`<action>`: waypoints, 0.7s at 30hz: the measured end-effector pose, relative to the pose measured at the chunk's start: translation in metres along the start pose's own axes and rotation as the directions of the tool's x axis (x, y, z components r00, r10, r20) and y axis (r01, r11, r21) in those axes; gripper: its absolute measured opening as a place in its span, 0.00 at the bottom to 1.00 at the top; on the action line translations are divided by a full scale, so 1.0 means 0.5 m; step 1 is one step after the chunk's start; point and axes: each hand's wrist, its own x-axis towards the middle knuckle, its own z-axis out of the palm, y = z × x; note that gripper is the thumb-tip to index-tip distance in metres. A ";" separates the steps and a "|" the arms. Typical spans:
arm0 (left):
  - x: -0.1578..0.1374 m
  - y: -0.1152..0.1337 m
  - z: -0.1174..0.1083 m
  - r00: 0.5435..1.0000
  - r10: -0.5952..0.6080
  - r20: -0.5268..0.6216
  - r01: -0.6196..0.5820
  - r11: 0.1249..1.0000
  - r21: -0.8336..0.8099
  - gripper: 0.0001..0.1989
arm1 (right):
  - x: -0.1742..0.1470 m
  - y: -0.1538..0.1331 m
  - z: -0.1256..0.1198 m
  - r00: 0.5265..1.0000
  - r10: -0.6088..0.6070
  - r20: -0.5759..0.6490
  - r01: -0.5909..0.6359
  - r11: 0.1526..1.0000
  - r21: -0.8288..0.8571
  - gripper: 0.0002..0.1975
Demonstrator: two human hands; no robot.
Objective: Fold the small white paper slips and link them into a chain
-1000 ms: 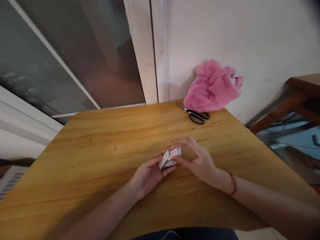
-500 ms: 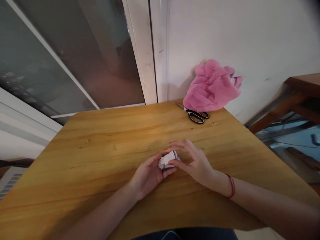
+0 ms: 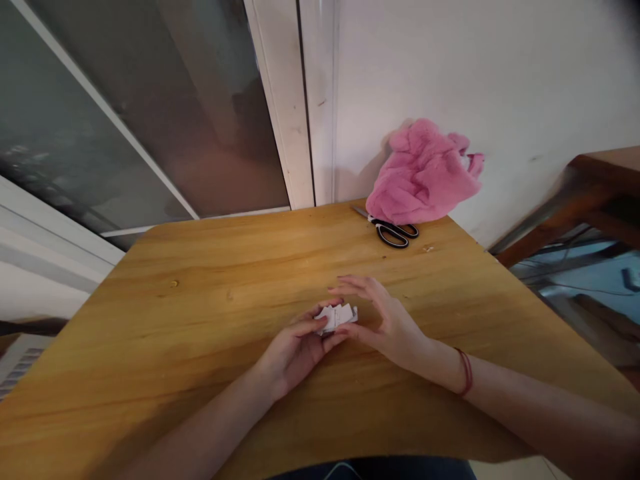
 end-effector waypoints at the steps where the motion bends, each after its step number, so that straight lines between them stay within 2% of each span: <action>1: 0.002 0.003 -0.002 1.000 0.016 -0.015 -0.016 1.000 -0.002 0.13 | 0.001 0.002 -0.001 1.000 -0.001 -0.004 0.001 1.000 -0.007 0.28; 4: 0.005 0.007 -0.007 0.998 0.041 -0.043 -0.042 0.999 -0.013 0.13 | 0.002 0.008 0.001 1.000 0.003 0.002 -0.003 0.999 -0.032 0.30; 10: 0.004 -0.006 -0.002 0.998 0.015 -0.069 -0.016 1.000 -0.008 0.12 | 0.001 0.007 0.016 0.993 0.053 0.102 -0.052 0.998 -0.020 0.31; 21: -0.001 -0.004 -0.001 1.000 -0.013 -0.018 0.013 1.000 -0.004 0.12 | 0.001 0.002 0.014 0.999 0.050 0.000 -0.050 0.997 0.063 0.23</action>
